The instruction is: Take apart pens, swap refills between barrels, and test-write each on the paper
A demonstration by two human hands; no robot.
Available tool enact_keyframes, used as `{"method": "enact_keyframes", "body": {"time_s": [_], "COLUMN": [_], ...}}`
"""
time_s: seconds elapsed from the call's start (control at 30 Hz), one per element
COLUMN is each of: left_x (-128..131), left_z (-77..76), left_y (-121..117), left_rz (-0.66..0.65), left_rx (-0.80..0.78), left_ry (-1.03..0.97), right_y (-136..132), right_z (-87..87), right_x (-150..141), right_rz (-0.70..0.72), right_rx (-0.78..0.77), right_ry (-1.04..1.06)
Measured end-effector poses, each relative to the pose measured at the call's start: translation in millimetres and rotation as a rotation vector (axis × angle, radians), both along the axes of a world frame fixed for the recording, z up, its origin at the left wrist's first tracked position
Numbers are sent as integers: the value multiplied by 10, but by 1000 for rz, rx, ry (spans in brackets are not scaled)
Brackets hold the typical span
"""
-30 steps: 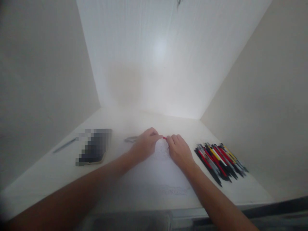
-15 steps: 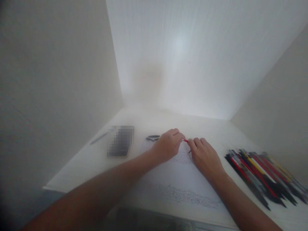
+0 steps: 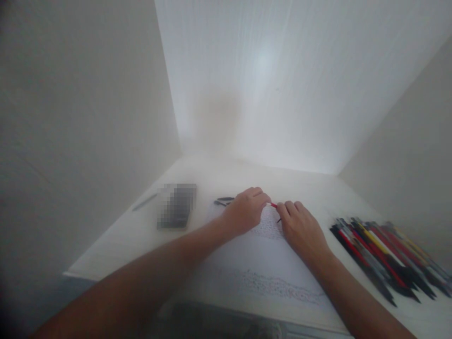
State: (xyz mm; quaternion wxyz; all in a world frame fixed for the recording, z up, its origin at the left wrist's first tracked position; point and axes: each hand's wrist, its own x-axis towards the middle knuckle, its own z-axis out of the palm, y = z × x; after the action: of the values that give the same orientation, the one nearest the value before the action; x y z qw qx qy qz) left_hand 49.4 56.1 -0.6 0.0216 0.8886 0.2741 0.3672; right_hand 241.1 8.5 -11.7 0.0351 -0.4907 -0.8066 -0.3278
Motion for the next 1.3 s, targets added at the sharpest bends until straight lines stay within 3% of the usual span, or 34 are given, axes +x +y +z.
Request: {"method": "enact_keyframes", "body": {"time_s": [0.3,0.5,0.7,0.97,1.07,1.17,1.27,1.3], "left_x": [2,44,59,41,-21,-240,-601,-721], "left_z": [-13,-57,-3,98,161,237,256,239], "left_y": [-6,-8,-88,-251,-157,115,445,536], "left_rz": [-27,-55,-137,-157,-83,46,307,337], "left_rx": [0,-33,5,-6,4,-3,-229,-277], "left_ry": [33,-143,-249,-387,-298,-20,308,367], "right_y": [-25,-32,-54,-125,-141,-111,-50,-31], "right_z": [3,2,31,140,187,215,229,236], "right_x": [-48,-40,-124,-266,-275,-254,-242,-245], "right_rz": [22,67,69,98,94,87,165,195], "right_rx": [-23,-2,50,-75,-130,-213,-390,-453], "right_ry": [24,118,441,868,1000,1239,1662,1805]}}
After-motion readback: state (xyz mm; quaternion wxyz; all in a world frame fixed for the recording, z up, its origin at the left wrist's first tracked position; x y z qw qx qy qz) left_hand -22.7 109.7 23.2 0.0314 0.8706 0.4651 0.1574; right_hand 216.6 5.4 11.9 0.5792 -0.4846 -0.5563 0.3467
